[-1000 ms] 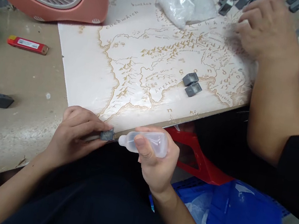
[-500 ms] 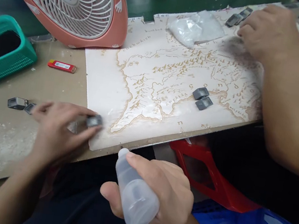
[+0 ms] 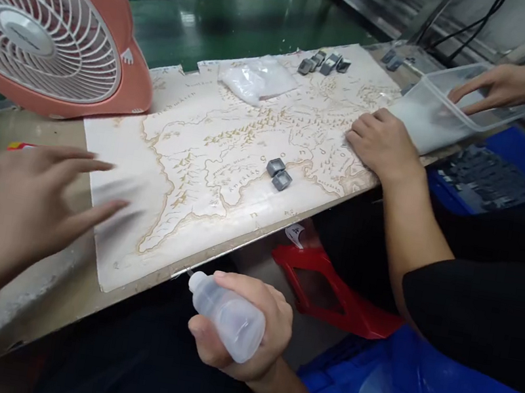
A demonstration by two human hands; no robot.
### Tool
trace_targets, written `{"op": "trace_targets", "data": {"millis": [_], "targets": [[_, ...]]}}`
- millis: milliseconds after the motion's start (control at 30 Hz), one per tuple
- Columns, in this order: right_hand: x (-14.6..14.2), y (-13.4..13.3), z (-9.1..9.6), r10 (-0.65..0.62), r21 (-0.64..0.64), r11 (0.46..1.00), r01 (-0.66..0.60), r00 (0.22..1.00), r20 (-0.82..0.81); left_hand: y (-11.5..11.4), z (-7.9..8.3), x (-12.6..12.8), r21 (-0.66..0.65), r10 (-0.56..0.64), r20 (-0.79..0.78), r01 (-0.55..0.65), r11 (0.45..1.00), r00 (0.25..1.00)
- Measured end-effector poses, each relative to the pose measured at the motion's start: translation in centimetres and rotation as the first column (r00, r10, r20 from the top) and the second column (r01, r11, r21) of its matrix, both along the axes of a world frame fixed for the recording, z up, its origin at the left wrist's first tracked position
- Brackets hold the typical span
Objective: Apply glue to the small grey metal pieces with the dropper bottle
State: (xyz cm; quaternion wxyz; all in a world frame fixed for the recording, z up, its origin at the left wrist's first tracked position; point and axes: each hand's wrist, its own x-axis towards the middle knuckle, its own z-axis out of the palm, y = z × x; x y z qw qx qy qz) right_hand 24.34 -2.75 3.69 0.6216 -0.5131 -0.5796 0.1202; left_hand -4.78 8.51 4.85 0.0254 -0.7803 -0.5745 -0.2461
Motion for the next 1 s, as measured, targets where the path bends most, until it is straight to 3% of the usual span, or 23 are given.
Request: {"op": "trace_targets", "data": {"millis": [67,167,300,400,500,600,733,833,900,1000], "targets": [[0.5,-0.4,-0.2,-0.002,0.001,1.0,0.002,0.995,0.097,3.3,0.0,5.0,-0.034,-0.273,0.045,0.274,0.961,0.961],[0.9,-1.0,-0.2,-0.068,-0.014,0.997,0.07,0.992,0.109,8.5,-0.3,12.5,-0.179,-0.534,0.09,0.541,0.822,0.841],[1.3,-2.1,-0.5,-0.11,-0.026,0.993,0.113,0.989,0.098,12.9,-0.7,20.2,-0.355,-0.678,0.095,0.661,0.661,0.729],[1.5,-2.5,-0.8,-0.136,-0.031,0.99,0.139,0.988,0.074,14.1,-1.2,22.4,-0.391,-0.697,0.105,0.674,0.627,0.709],[1.8,-2.6,-1.2,-0.118,-0.064,0.991,0.121,0.992,0.047,14.1,-1.6,21.1,-0.363,-0.645,0.118,0.638,0.679,0.755],[2.2,-2.5,-2.0,-0.064,-0.08,0.995,0.061,0.997,-0.033,12.3,-1.7,16.6,-0.347,-0.564,0.123,0.568,0.747,0.817],[2.3,-2.4,-3.3,-0.052,-0.126,0.992,0.03,0.984,-0.173,6.0,-1.5,8.4,-0.367,-0.531,0.147,0.544,0.754,0.835],[1.7,-2.0,-4.1,-0.054,-0.184,0.983,0.006,0.964,-0.26,0.4,-1.5,4.0,-0.391,-0.531,0.168,0.551,0.737,0.83],[1.1,-1.6,-4.5,-0.037,-0.207,0.978,-0.028,0.953,-0.301,-2.4,-1.8,2.8,-0.398,-0.509,0.18,0.536,0.745,0.842],[0.3,-0.9,-5.2,-0.014,-0.237,0.969,-0.067,0.945,-0.326,-5.0,-2.8,3.3,-0.335,-0.361,0.202,0.411,0.848,0.91]]}}
